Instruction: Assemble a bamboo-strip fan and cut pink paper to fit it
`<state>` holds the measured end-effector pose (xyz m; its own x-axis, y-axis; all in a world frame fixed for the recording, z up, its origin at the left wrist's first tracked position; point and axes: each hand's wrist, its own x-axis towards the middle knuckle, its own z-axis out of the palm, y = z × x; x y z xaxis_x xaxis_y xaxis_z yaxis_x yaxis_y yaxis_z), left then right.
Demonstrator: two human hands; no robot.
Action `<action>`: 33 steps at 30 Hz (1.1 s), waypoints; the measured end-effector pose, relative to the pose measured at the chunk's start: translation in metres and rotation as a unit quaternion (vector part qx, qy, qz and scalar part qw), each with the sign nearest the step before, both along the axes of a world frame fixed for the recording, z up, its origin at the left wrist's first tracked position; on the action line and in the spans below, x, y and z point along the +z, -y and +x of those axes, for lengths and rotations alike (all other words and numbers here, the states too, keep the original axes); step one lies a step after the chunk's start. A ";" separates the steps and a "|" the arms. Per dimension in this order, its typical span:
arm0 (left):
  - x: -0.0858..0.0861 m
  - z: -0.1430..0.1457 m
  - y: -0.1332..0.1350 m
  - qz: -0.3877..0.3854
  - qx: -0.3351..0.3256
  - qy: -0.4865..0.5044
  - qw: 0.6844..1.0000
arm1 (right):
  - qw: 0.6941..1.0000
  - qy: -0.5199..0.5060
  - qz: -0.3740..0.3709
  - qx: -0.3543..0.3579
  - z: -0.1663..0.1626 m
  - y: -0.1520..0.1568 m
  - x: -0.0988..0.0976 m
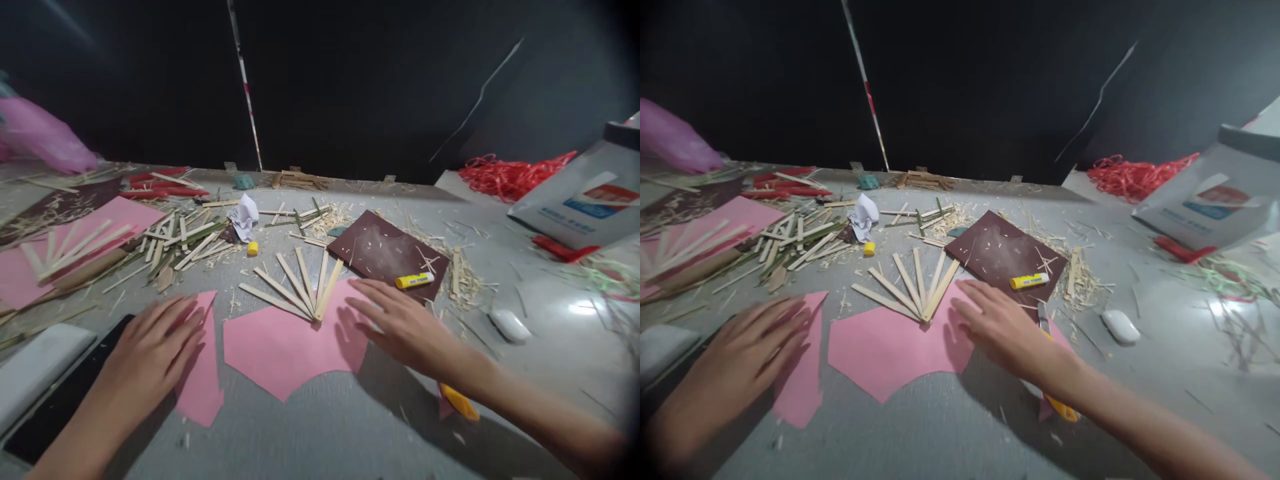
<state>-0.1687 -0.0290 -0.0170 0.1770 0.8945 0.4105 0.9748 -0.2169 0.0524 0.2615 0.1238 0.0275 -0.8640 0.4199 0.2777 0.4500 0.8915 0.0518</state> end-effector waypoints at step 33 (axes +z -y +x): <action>-0.022 0.067 0.007 -0.098 -0.060 0.151 0.982 | 0.994 0.045 0.052 0.088 -0.017 0.071 0.007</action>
<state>-0.1014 -0.0358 -0.0387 0.1827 0.9417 0.2826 0.8763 -0.2863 0.3874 0.2449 0.0528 0.0341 -0.9448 0.2335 0.2299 0.2771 0.9438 0.1804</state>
